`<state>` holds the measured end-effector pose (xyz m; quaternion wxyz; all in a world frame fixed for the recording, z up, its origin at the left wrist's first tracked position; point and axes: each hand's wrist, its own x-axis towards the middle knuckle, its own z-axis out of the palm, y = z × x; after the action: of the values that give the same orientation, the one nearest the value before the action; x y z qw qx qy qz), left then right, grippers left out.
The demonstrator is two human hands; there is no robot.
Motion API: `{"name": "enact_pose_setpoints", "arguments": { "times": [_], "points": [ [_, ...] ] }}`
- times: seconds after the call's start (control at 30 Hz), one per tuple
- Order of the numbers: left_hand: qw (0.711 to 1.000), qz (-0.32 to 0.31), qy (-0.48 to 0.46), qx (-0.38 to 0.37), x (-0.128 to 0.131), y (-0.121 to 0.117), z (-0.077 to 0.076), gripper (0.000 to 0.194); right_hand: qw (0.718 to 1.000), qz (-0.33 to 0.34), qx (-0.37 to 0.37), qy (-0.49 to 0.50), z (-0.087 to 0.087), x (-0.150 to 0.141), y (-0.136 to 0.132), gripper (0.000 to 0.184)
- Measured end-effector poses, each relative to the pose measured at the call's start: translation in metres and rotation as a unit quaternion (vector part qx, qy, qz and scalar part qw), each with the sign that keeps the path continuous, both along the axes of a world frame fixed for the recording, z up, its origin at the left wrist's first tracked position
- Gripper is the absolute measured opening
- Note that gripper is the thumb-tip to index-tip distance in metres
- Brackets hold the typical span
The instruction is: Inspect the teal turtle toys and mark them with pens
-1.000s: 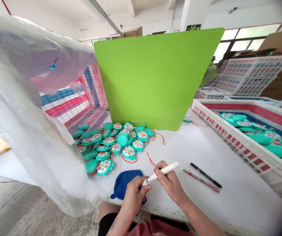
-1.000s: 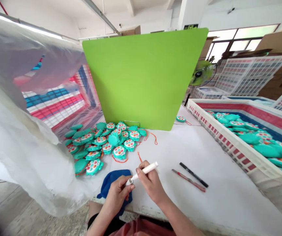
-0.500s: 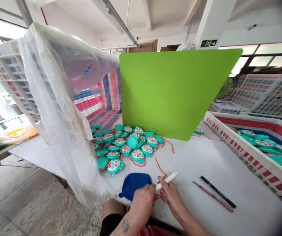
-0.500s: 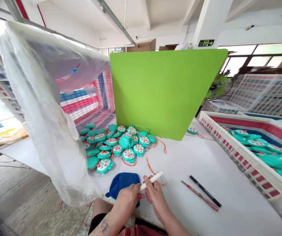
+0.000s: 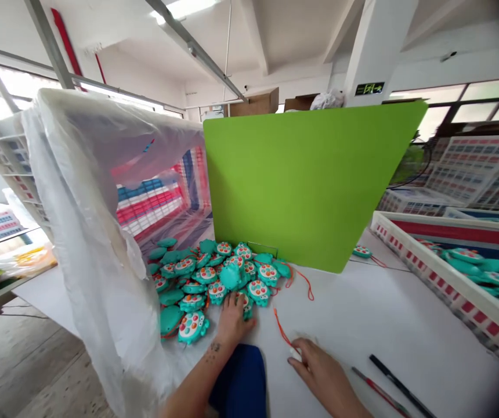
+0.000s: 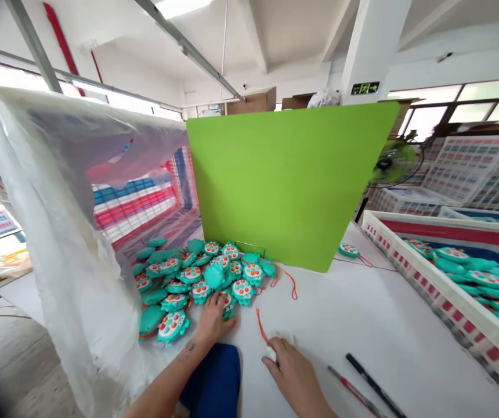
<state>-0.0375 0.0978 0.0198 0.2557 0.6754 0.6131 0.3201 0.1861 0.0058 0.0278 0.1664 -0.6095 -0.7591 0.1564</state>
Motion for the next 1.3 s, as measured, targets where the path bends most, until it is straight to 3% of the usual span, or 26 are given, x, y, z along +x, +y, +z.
{"name": "enact_pose_setpoints", "arguments": {
  "times": [0.07, 0.2, 0.23, 0.3, 0.37, 0.47, 0.57, 0.63, 0.73, 0.83, 0.9, 1.0, 1.07, 1.2, 1.3],
  "points": [
    [0.998, 0.01, -0.054, -0.028, 0.005, -0.007, 0.005, 0.065, 0.997, 0.034, 0.02, 0.063, -0.002, -0.009, 0.014, 0.034],
    [0.976, -0.017, -0.185, -0.117, 0.023, -0.035, 0.022, 0.06, 0.977, 0.088, 0.038, 0.19, -0.01, -0.037, 0.036, 0.075],
    [0.959, -0.037, -0.242, -0.141, 0.028, -0.044, 0.026, 0.06, 0.967, 0.098, 0.043, 0.232, -0.011, -0.044, 0.039, 0.076],
    [0.897, -0.074, -0.393, -0.189, 0.033, -0.059, 0.032, 0.062, 0.94, 0.099, 0.045, 0.324, -0.009, -0.052, 0.04, 0.064],
    [0.874, -0.065, -0.441, -0.195, 0.031, -0.068, 0.035, 0.065, 0.906, 0.075, 0.008, 0.417, -0.002, -0.054, 0.038, 0.049],
    [0.89, -0.035, -0.422, -0.17, 0.023, -0.076, 0.035, 0.063, 0.836, 0.026, -0.103, 0.538, 0.01, -0.052, 0.028, 0.039],
    [0.839, -0.064, -0.502, -0.201, 0.02, -0.082, 0.033, 0.061, 0.754, -0.011, -0.173, 0.633, 0.015, -0.052, 0.018, 0.038],
    [0.814, -0.068, -0.538, -0.209, 0.022, -0.087, 0.032, 0.06, 0.721, -0.02, -0.208, 0.661, 0.014, -0.052, 0.013, 0.043],
    [0.825, -0.07, -0.529, -0.186, 0.028, -0.093, 0.033, 0.061, 0.715, -0.039, -0.23, 0.659, 0.008, -0.051, 0.008, 0.046],
    [0.849, -0.109, -0.487, -0.171, 0.032, -0.093, 0.034, 0.087, 0.725, -0.058, -0.203, 0.656, -0.001, -0.048, 0.008, 0.043],
    [0.865, -0.115, -0.457, -0.171, 0.034, -0.091, 0.034, 0.096, 0.709, -0.069, -0.201, 0.673, -0.006, -0.046, 0.008, 0.044],
    [0.879, -0.104, -0.434, -0.165, 0.034, -0.087, 0.031, 0.089, 0.655, -0.066, -0.218, 0.721, -0.006, -0.044, 0.008, 0.047],
    [0.877, -0.111, -0.442, -0.155, 0.033, -0.086, 0.029, 0.09, 0.633, -0.049, -0.246, 0.733, -0.001, -0.043, 0.007, 0.049],
    [0.883, -0.098, -0.437, -0.144, 0.03, -0.084, 0.027, 0.069, 0.627, -0.022, -0.303, 0.718, 0.01, -0.041, 0.006, 0.049],
    [0.9, -0.082, -0.402, -0.15, 0.033, -0.082, 0.027, 0.059, 0.656, -0.021, -0.288, 0.697, 0.011, -0.046, 0.004, 0.049]
  ]
}}
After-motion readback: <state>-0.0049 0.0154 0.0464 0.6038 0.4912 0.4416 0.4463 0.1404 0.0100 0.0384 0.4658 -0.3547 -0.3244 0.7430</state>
